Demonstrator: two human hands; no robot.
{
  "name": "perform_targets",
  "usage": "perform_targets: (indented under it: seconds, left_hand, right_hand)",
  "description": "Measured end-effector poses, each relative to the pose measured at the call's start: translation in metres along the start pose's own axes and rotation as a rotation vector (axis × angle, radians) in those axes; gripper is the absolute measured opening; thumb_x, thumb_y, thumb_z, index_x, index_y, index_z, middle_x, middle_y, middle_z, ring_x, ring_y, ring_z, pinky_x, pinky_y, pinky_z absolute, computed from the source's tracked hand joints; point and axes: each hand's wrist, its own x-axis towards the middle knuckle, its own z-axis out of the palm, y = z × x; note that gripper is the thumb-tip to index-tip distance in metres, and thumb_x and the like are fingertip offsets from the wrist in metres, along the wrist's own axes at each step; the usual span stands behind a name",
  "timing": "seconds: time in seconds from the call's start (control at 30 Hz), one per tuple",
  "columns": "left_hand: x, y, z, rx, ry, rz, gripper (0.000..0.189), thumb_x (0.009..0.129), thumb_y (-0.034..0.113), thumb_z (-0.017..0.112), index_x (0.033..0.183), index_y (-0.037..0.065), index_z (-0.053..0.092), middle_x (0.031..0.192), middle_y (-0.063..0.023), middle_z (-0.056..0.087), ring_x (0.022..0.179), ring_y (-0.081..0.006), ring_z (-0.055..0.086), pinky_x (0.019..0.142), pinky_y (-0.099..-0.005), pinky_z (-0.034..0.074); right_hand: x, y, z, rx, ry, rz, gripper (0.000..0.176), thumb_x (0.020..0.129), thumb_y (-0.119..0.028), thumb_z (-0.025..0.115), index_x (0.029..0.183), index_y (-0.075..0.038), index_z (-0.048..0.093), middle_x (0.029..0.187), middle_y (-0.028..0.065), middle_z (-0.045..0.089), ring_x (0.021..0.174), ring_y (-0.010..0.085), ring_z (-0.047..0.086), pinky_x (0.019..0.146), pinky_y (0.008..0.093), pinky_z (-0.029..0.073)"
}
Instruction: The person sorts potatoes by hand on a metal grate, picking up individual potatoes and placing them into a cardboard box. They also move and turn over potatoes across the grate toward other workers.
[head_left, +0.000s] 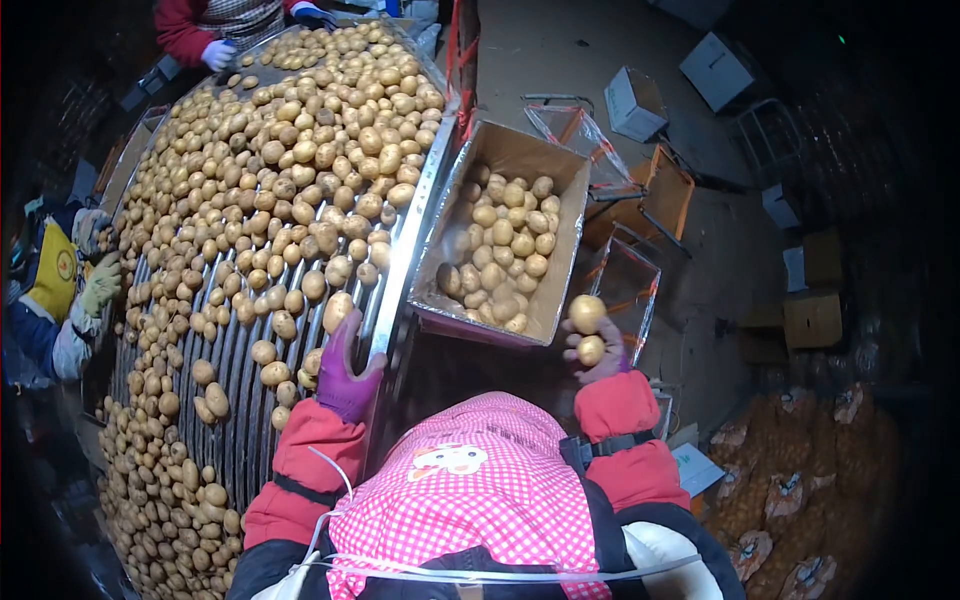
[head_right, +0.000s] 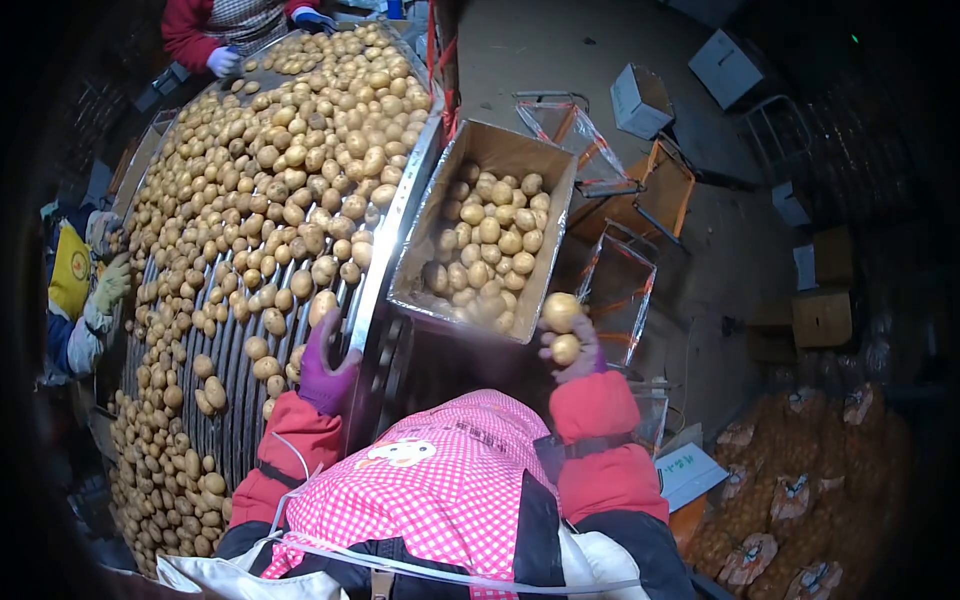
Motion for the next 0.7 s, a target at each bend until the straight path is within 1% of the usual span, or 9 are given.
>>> perform_targets:
  seconds: [0.07, 0.13, 0.27, 0.4, 0.43, 0.53, 0.6, 0.67, 0.7]
  left_hand:
    - [-0.006, 0.006, -0.002, 0.202, -0.221, 0.087, 0.066, 0.078, 0.010, 0.069, 0.139, 0.001, 0.043, 0.140, -0.0203, 0.046, 0.133, -0.0332, 0.043, 0.111, -0.0417, 0.034]
    - [-0.005, 0.010, 0.000, 0.221, -0.248, 0.068, 0.068, 0.078, 0.013, 0.070, 0.139, 0.002, 0.043, 0.141, -0.0218, 0.045, 0.134, -0.0349, 0.041, 0.111, -0.0422, 0.033]
    - [-0.001, 0.017, 0.002, 0.240, -0.230, 0.079, 0.067, 0.076, 0.017, 0.072, 0.137, 0.004, 0.046, 0.139, -0.0224, 0.047, 0.131, -0.0386, 0.044, 0.109, -0.0454, 0.036]
    - [0.000, 0.011, 0.004, 0.222, -0.225, 0.076, 0.068, 0.077, 0.015, 0.071, 0.139, 0.004, 0.044, 0.141, -0.0224, 0.044, 0.133, -0.0365, 0.041, 0.111, -0.0431, 0.034]
    - [0.000, 0.012, 0.003, 0.239, -0.225, 0.076, 0.068, 0.077, 0.015, 0.071, 0.139, 0.004, 0.044, 0.141, -0.0225, 0.044, 0.133, -0.0368, 0.041, 0.110, -0.0433, 0.034]
    - [-0.001, 0.017, 0.005, 0.251, -0.243, 0.063, 0.068, 0.077, 0.015, 0.071, 0.138, 0.004, 0.045, 0.141, -0.0232, 0.044, 0.132, -0.0379, 0.042, 0.110, -0.0441, 0.034]
    - [-0.001, 0.019, 0.003, 0.270, -0.233, 0.067, 0.068, 0.077, 0.015, 0.071, 0.138, 0.003, 0.045, 0.141, -0.0235, 0.044, 0.132, -0.0382, 0.042, 0.110, -0.0442, 0.034]
    - [-0.001, 0.020, 0.003, 0.282, -0.227, 0.069, 0.065, 0.078, 0.020, 0.071, 0.136, 0.002, 0.047, 0.139, -0.0241, 0.045, 0.131, -0.0392, 0.043, 0.109, -0.0442, 0.035]
    - [-0.002, 0.019, 0.003, 0.294, -0.223, 0.095, 0.064, 0.078, 0.021, 0.071, 0.135, 0.002, 0.047, 0.139, -0.0238, 0.047, 0.131, -0.0389, 0.044, 0.108, -0.0442, 0.036]
  right_hand:
    - [-0.002, -0.016, -0.030, 0.200, 0.090, -0.017, 0.041, 0.090, -0.037, 0.061, 0.116, -0.006, 0.056, 0.096, 0.0143, 0.066, 0.069, 0.0172, 0.062, 0.053, 0.0301, 0.051]
    - [0.000, -0.025, -0.060, 0.106, 0.276, -0.169, 0.041, 0.090, -0.039, 0.061, 0.115, -0.006, 0.056, 0.097, 0.0133, 0.067, 0.069, 0.0155, 0.062, 0.051, 0.0276, 0.050]
    - [0.002, -0.038, -0.083, -0.003, 0.331, -0.363, 0.042, 0.090, -0.044, 0.060, 0.117, -0.013, 0.055, 0.097, 0.0109, 0.067, 0.067, 0.0142, 0.061, 0.049, 0.0255, 0.048]
    - [0.036, -0.048, -0.183, 0.031, 0.649, -0.051, 0.031, 0.093, -0.033, 0.058, 0.122, -0.023, 0.051, 0.105, 0.0080, 0.065, 0.070, 0.0118, 0.060, 0.051, 0.0239, 0.049]
    - [0.038, -0.048, -0.181, 0.143, 0.526, -0.127, 0.035, 0.091, -0.027, 0.057, 0.125, -0.018, 0.052, 0.112, 0.0106, 0.064, 0.087, 0.0192, 0.064, 0.065, 0.0330, 0.056]
    - [0.027, -0.032, -0.116, 0.256, 0.254, -0.169, 0.041, 0.089, -0.020, 0.057, 0.129, -0.012, 0.051, 0.121, 0.0145, 0.060, 0.108, 0.0296, 0.060, 0.085, 0.0455, 0.054]
    - [0.036, -0.027, -0.069, 0.069, -0.085, -0.230, 0.040, 0.089, -0.014, 0.054, 0.129, -0.007, 0.051, 0.128, 0.0170, 0.056, 0.116, 0.0338, 0.055, 0.098, 0.0496, 0.047]
    - [0.043, -0.030, 0.001, -0.028, -0.202, -0.238, 0.035, 0.091, -0.009, 0.053, 0.125, -0.004, 0.054, 0.126, 0.0166, 0.057, 0.115, 0.0308, 0.056, 0.099, 0.0460, 0.048]
    - [0.053, -0.028, 0.023, -0.183, -0.221, -0.291, 0.031, 0.092, -0.007, 0.055, 0.122, 0.000, 0.057, 0.122, 0.0137, 0.059, 0.114, 0.0246, 0.057, 0.100, 0.0378, 0.046]
